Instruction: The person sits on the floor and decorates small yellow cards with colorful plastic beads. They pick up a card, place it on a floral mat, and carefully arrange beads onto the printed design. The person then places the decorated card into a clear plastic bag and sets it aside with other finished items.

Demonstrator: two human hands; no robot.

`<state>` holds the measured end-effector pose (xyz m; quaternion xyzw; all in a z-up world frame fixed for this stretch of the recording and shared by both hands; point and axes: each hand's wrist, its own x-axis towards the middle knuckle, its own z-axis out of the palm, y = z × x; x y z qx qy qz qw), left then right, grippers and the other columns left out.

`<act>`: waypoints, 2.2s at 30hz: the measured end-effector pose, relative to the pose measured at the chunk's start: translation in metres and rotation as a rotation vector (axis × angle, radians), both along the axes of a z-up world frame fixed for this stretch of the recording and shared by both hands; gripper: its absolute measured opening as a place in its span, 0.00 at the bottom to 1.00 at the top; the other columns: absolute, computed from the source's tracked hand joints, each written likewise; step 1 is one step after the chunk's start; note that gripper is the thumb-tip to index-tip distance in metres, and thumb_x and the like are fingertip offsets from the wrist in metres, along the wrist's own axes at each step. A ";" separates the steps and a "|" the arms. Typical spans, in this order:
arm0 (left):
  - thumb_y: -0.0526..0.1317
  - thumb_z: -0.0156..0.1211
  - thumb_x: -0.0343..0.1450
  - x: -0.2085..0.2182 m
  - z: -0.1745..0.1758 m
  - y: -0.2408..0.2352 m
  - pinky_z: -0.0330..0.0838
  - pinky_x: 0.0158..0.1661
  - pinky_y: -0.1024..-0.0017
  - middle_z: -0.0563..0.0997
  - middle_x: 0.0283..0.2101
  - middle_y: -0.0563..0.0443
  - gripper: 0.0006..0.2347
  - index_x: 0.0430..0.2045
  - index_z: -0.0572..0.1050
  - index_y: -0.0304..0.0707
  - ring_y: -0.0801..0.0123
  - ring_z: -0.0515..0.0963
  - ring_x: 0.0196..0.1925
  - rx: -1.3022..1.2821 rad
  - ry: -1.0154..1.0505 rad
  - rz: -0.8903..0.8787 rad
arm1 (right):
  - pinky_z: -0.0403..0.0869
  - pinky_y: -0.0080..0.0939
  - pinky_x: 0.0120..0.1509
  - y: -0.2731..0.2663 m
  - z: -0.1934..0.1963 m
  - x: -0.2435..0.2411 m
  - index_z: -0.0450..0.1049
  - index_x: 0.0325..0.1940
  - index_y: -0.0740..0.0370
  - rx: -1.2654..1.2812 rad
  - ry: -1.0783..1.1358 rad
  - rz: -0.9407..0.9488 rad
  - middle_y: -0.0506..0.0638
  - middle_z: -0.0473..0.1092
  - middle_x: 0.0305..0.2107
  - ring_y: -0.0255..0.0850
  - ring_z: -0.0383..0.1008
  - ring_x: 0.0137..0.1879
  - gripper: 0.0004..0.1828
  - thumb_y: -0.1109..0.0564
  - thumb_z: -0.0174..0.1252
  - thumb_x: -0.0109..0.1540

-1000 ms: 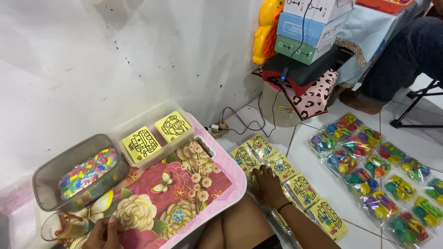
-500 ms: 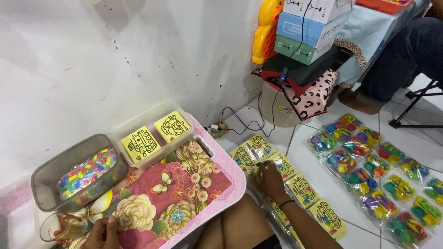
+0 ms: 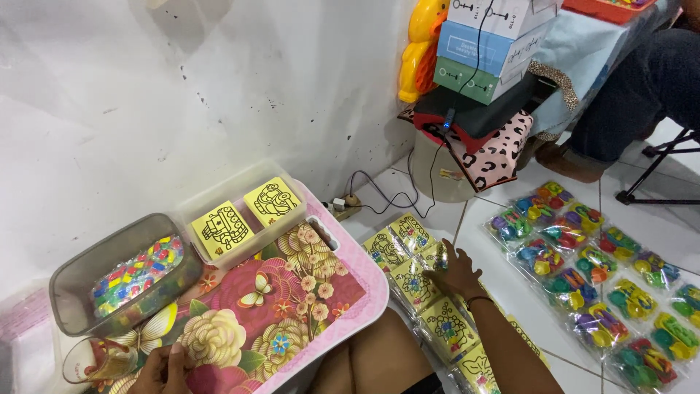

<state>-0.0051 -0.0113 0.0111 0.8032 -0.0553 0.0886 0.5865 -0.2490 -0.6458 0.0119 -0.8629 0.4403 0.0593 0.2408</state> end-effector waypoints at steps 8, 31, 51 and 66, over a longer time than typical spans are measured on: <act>0.39 0.58 0.79 -0.027 0.063 -0.023 0.69 0.25 0.67 0.83 0.25 0.40 0.10 0.37 0.80 0.26 0.63 0.75 0.20 0.086 0.124 0.061 | 0.50 0.82 0.73 0.008 -0.009 0.001 0.39 0.80 0.31 -0.015 0.025 0.003 0.58 0.48 0.74 0.57 0.48 0.79 0.67 0.20 0.67 0.46; 0.36 0.59 0.78 -0.037 0.072 -0.033 0.77 0.35 0.71 0.81 0.26 0.41 0.09 0.34 0.79 0.23 0.69 0.81 0.29 -0.055 0.000 0.031 | 0.49 0.80 0.69 0.032 0.061 0.033 0.50 0.76 0.42 -0.217 -0.313 -0.066 0.65 0.51 0.69 0.61 0.49 0.75 0.52 0.41 0.69 0.54; 0.44 0.56 0.73 -0.073 0.165 -0.060 0.66 0.27 0.66 0.75 0.18 0.47 0.12 0.23 0.75 0.34 0.65 0.72 0.21 0.172 -0.048 0.024 | 0.65 0.61 0.53 0.370 0.197 0.177 0.73 0.49 0.64 -0.213 -0.935 1.069 0.58 0.71 0.43 0.57 0.69 0.55 0.21 0.53 0.62 0.54; 0.41 0.56 0.75 -0.084 0.176 -0.062 0.63 0.22 0.70 0.74 0.16 0.51 0.13 0.24 0.78 0.32 0.74 0.70 0.19 -0.070 -0.148 0.006 | 0.68 0.44 0.30 0.373 0.146 0.223 0.74 0.27 0.62 0.246 -0.920 0.782 0.54 0.70 0.18 0.43 0.70 0.23 0.11 0.53 0.66 0.55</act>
